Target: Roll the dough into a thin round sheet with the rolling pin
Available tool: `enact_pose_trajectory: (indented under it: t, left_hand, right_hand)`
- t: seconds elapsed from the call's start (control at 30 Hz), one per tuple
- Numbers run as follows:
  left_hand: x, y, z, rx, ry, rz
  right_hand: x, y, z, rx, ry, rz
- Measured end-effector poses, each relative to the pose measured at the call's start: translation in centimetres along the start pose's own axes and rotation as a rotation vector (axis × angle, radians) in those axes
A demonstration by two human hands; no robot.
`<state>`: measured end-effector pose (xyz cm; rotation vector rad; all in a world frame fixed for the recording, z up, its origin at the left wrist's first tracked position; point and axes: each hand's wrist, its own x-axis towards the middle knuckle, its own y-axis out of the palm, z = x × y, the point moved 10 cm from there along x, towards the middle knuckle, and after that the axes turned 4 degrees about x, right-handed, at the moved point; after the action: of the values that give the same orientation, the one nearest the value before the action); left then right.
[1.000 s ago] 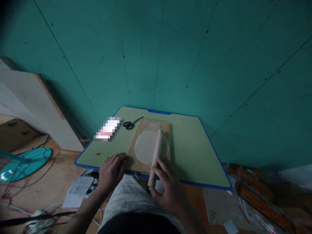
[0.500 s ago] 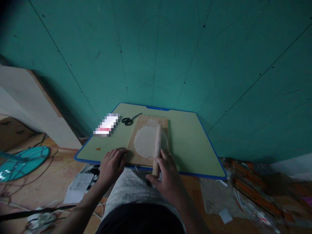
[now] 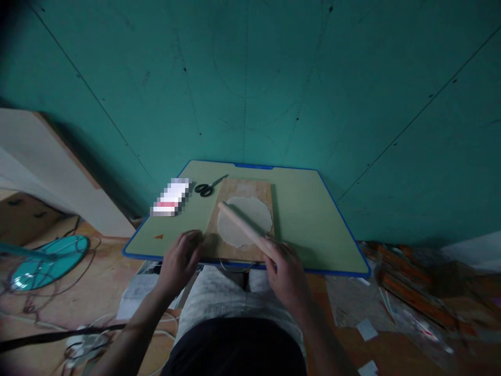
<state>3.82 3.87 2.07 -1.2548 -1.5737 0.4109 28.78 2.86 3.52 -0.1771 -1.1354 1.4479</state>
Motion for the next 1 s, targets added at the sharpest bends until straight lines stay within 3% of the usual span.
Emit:
enact_pose_trajectory:
  t: [0.13,0.3,0.57,0.7,0.83,1.0]
  left_hand:
    - [0.8,-0.1,1.0,-0.078,-0.101,0.04]
    - [3.5,0.3,0.6,-0.046,-0.125,0.132]
    - [7.3,1.3,1.0,0.293,-0.209,0.222]
    - [7.6,2.4,2.2,0.328,-0.278,0.399]
    - [7.4,2.7,3.0,0.355,-0.288,0.524]
    - [6.2,2.8,2.7,0.412,-0.271,0.592]
  right_hand:
    - [-0.1,-0.7,-0.2,0.005,-0.019,0.022]
    - [0.8,0.0,0.5,0.065,-0.105,0.112]
    - [6.2,2.3,0.3,0.067,-0.08,0.191]
    - [10.6,3.2,-0.1,-0.021,0.012,0.148]
    - [14.2,5.3,1.0,-0.176,0.012,0.207]
    - [14.5,8.4,1.3,-0.338,0.012,0.374]
